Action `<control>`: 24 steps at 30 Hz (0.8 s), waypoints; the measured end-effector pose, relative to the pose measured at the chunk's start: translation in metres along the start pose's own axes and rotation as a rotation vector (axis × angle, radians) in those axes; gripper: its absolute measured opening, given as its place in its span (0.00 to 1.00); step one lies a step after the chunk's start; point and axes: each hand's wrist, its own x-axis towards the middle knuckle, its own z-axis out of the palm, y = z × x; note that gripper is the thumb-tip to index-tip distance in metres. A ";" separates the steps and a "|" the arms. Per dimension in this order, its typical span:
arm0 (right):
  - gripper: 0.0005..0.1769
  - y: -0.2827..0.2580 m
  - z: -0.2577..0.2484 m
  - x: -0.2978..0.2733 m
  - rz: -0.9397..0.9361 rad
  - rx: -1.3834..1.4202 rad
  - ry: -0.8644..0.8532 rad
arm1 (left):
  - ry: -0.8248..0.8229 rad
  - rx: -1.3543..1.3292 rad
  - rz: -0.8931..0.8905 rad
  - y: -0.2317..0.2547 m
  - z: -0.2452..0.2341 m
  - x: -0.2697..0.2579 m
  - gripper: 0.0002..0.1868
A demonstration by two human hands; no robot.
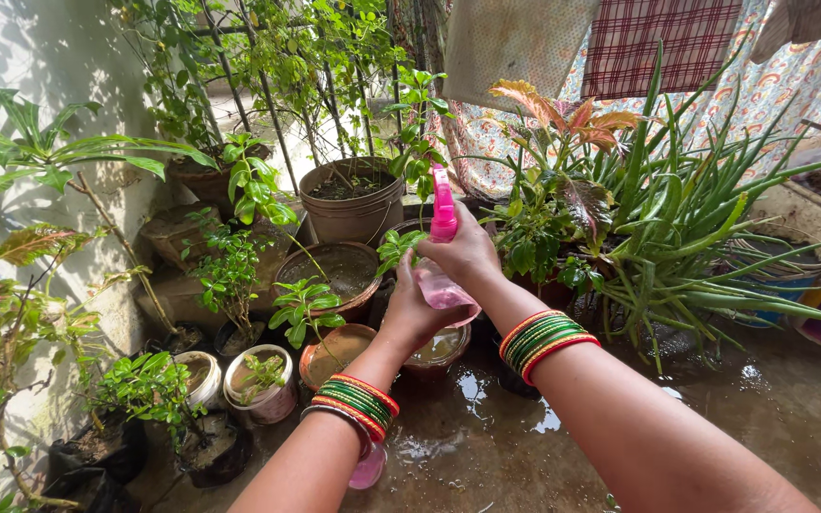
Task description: The person uses a pink spray bottle to spray water onto various potted plants, including an aloe vera plant, while kneeling or sitting on the floor of a balcony.
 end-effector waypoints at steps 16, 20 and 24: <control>0.30 -0.006 0.007 -0.005 0.076 -0.086 -0.021 | 0.055 -0.072 0.072 0.008 -0.001 -0.012 0.61; 0.30 -0.006 0.013 -0.004 0.044 -0.009 0.002 | 0.057 0.003 0.084 0.004 -0.010 -0.013 0.65; 0.30 -0.017 0.025 -0.004 0.041 -0.021 -0.031 | 0.058 -0.049 0.080 -0.002 -0.023 -0.016 0.67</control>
